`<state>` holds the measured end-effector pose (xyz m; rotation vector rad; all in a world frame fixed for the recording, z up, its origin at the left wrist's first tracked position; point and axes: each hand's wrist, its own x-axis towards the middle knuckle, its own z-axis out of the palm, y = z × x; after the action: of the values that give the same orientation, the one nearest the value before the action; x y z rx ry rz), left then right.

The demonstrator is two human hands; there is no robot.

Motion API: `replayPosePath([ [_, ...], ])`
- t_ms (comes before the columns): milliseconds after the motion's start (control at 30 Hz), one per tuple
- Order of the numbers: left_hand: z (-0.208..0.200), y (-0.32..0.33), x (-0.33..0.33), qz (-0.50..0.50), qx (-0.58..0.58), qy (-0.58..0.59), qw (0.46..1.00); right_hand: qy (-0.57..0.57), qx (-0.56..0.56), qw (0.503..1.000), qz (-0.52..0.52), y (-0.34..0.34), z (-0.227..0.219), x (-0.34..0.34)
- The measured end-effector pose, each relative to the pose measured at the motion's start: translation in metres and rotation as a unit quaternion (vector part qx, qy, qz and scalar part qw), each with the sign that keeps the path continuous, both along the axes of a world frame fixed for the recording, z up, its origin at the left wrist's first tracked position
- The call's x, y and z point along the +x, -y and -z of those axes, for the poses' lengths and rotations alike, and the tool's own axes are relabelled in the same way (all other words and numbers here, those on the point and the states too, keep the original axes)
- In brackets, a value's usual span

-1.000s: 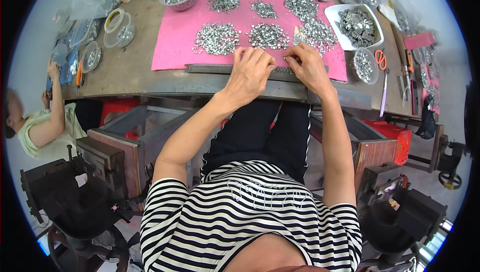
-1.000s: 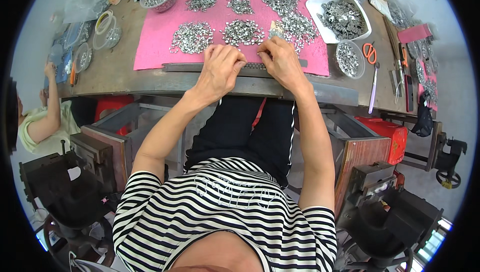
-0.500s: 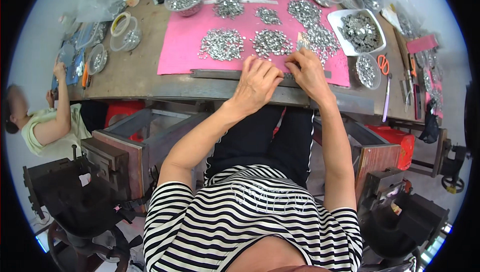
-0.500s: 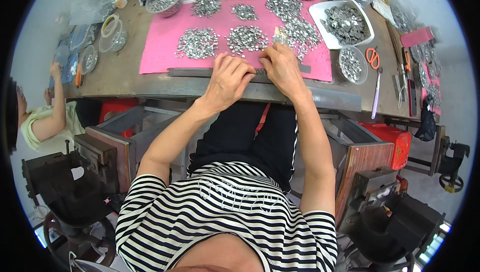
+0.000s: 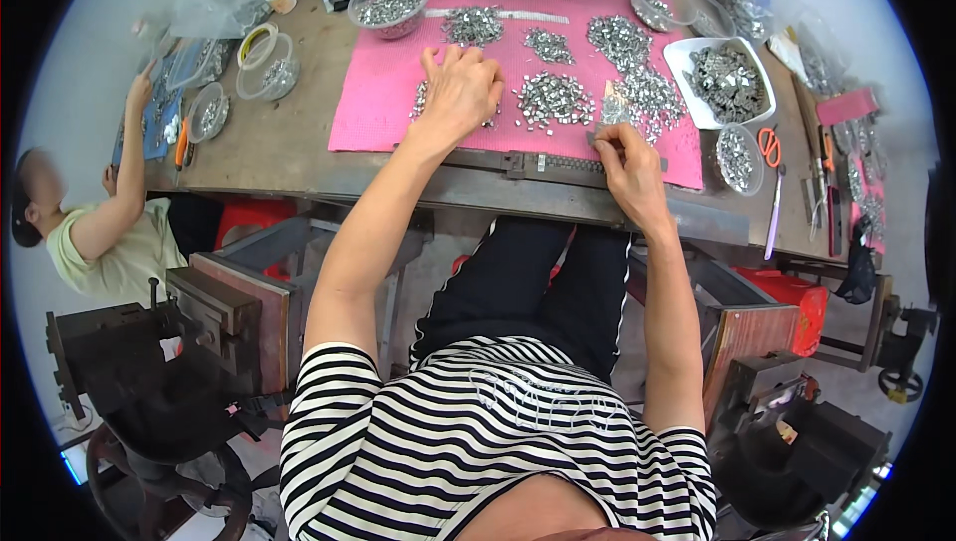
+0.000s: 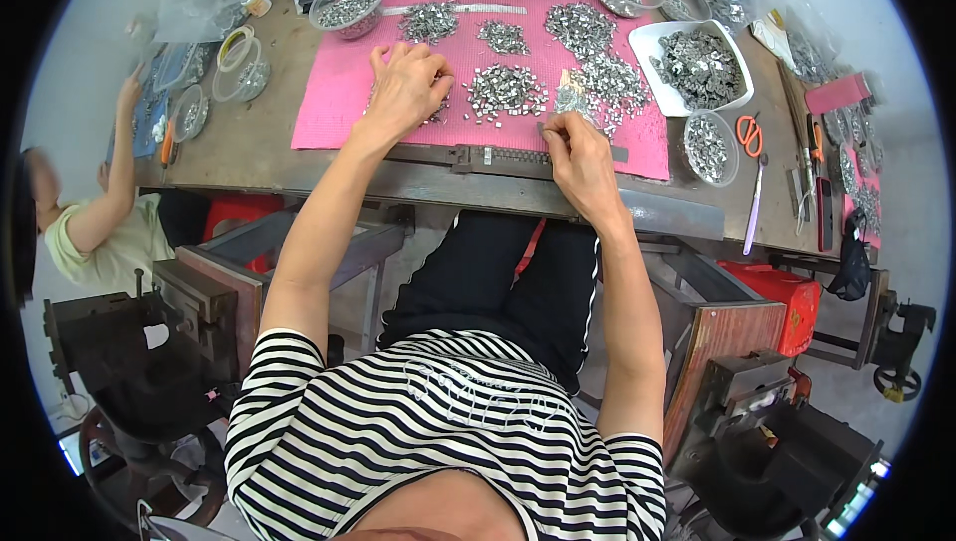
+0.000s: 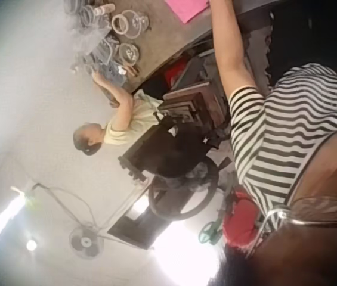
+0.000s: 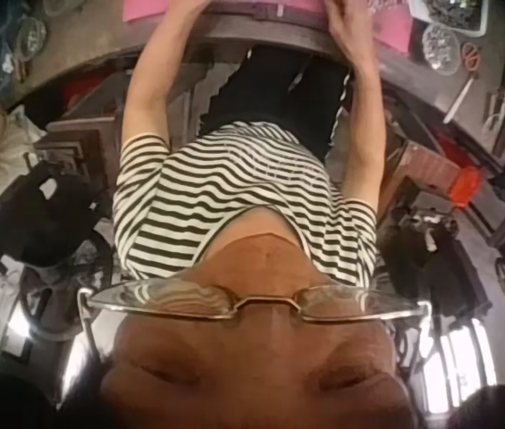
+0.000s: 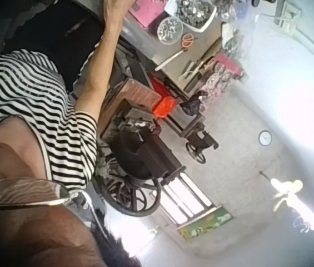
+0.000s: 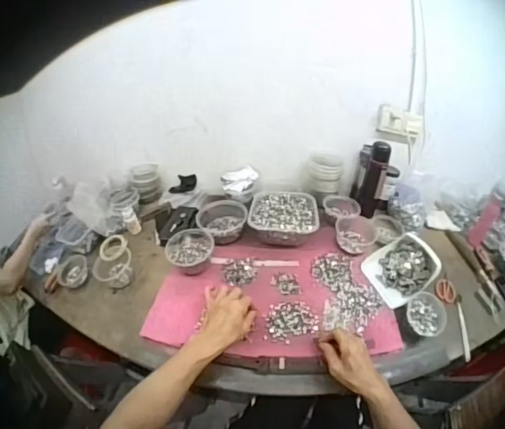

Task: The person arranges small metal pieces into a metal jig by hand, presses the jig with a manual press machine, and returns to the workbench to sort and assemble more metal pieces into the jig.

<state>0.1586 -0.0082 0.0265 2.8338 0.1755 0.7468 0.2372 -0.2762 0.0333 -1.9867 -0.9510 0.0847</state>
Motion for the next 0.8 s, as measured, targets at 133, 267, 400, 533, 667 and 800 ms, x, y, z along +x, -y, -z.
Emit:
replayPosePath([
  [133, 0.003, -0.002, 0.004, 0.004, -0.047, -0.011, 0.999, 0.024, 0.021, 0.999, 0.014, 0.005, 0.002, -0.002],
  [267, 0.003, -0.003, 0.0, 0.014, -0.074, -0.004, 0.997, 0.013, 0.035, 0.999, 0.017, 0.006, 0.003, -0.008],
  [400, -0.002, 0.0, -0.002, 0.016, -0.058, -0.013, 0.998, 0.021, 0.032, 0.999, 0.021, 0.008, 0.0, -0.013],
  [533, -0.008, 0.003, 0.002, -0.006, 0.006, -0.047, 0.999, 0.054, 0.047, 0.997, 0.001, 0.005, 0.001, -0.021],
  [667, -0.01, -0.001, 0.006, 0.006, 0.018, -0.057, 0.998, 0.112, 0.044, 0.993, -0.009, 0.001, 0.005, -0.031],
  [800, -0.006, 0.004, 0.004, 0.009, 0.06, -0.016, 0.998, 0.163, 0.031, 0.986, -0.003, -0.003, 0.01, -0.036],
])
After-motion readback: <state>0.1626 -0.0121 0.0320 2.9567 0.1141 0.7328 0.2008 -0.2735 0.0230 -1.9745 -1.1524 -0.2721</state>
